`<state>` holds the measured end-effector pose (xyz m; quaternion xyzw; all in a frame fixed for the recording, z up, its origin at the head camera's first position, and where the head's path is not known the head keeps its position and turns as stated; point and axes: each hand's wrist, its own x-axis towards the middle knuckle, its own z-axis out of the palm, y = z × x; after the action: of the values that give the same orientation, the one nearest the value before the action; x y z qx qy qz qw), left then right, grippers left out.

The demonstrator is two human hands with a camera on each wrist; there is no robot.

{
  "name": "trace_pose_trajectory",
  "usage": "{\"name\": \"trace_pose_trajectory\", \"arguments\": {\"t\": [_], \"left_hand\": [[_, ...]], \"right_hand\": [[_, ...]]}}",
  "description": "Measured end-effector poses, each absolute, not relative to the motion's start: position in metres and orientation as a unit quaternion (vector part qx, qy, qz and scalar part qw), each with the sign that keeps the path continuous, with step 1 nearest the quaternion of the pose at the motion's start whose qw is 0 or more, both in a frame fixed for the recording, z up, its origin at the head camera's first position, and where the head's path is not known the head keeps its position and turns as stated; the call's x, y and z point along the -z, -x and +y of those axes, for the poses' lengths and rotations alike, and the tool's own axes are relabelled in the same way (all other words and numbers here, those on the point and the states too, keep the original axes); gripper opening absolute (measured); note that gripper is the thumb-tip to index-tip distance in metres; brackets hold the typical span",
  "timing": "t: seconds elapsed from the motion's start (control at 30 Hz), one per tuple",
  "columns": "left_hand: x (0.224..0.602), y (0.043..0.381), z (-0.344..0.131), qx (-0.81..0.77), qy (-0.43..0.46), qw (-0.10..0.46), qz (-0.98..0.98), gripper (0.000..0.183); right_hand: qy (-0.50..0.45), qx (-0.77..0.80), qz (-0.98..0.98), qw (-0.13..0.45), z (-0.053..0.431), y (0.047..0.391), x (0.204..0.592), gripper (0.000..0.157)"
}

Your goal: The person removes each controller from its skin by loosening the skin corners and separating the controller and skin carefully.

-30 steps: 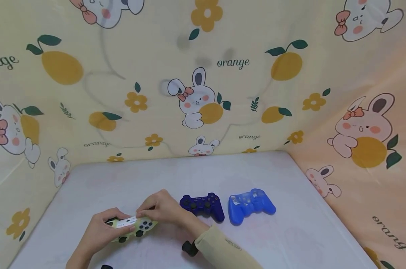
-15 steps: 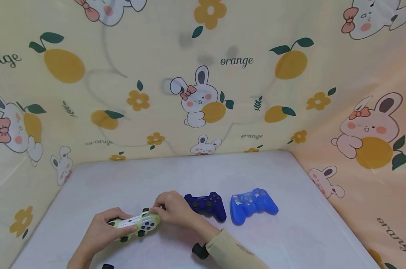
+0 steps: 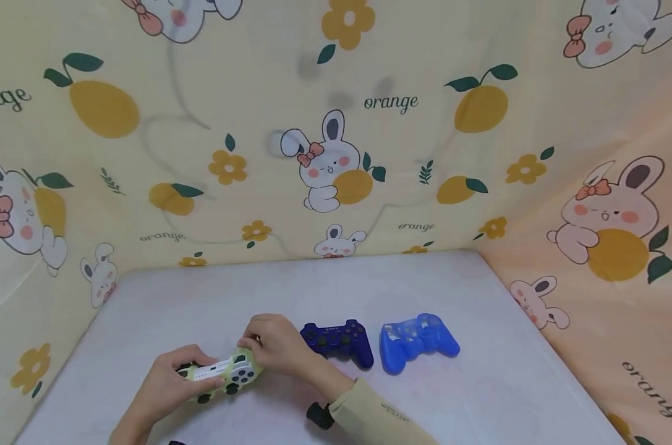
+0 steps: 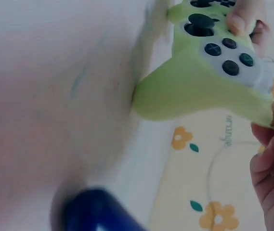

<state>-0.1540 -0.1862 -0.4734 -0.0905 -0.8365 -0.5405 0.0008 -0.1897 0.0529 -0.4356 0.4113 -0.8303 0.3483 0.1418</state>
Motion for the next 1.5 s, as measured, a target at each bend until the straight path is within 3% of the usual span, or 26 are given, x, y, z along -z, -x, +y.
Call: {"name": "trace_pose_trajectory", "arguments": {"t": [0.17,0.6,0.83,1.03,1.13,1.5], "left_hand": [[0.476,0.153,-0.188,0.535,0.095,-0.002,-0.839,0.030],[0.475,0.155,-0.188,0.536,0.093,0.011,-0.839,0.034],[0.476,0.154,-0.188,0.537,0.093,0.016,-0.838,0.034],[0.475,0.154,-0.186,0.548,0.126,0.036,-0.826,0.034],[0.474,0.154,-0.184,0.555,0.124,0.033,-0.822,0.034],[0.474,0.154,-0.184,0.570,0.083,-0.005,-0.817,0.033]], "right_hand": [[-0.405,-0.365,-0.830,0.121,0.049,0.195,0.441,0.012],[-0.379,-0.404,-0.832,-0.014,0.086,0.187,0.437,0.017],[-0.439,-0.410,-0.799,0.015,0.097,0.180,0.437,0.021],[-0.529,-0.342,-0.767,0.121,0.082,0.172,0.430,0.017],[-0.531,-0.296,-0.779,0.151,0.079,0.172,0.431,0.014],[-0.411,-0.376,-0.830,0.025,0.097,0.177,0.449,0.012]]}}
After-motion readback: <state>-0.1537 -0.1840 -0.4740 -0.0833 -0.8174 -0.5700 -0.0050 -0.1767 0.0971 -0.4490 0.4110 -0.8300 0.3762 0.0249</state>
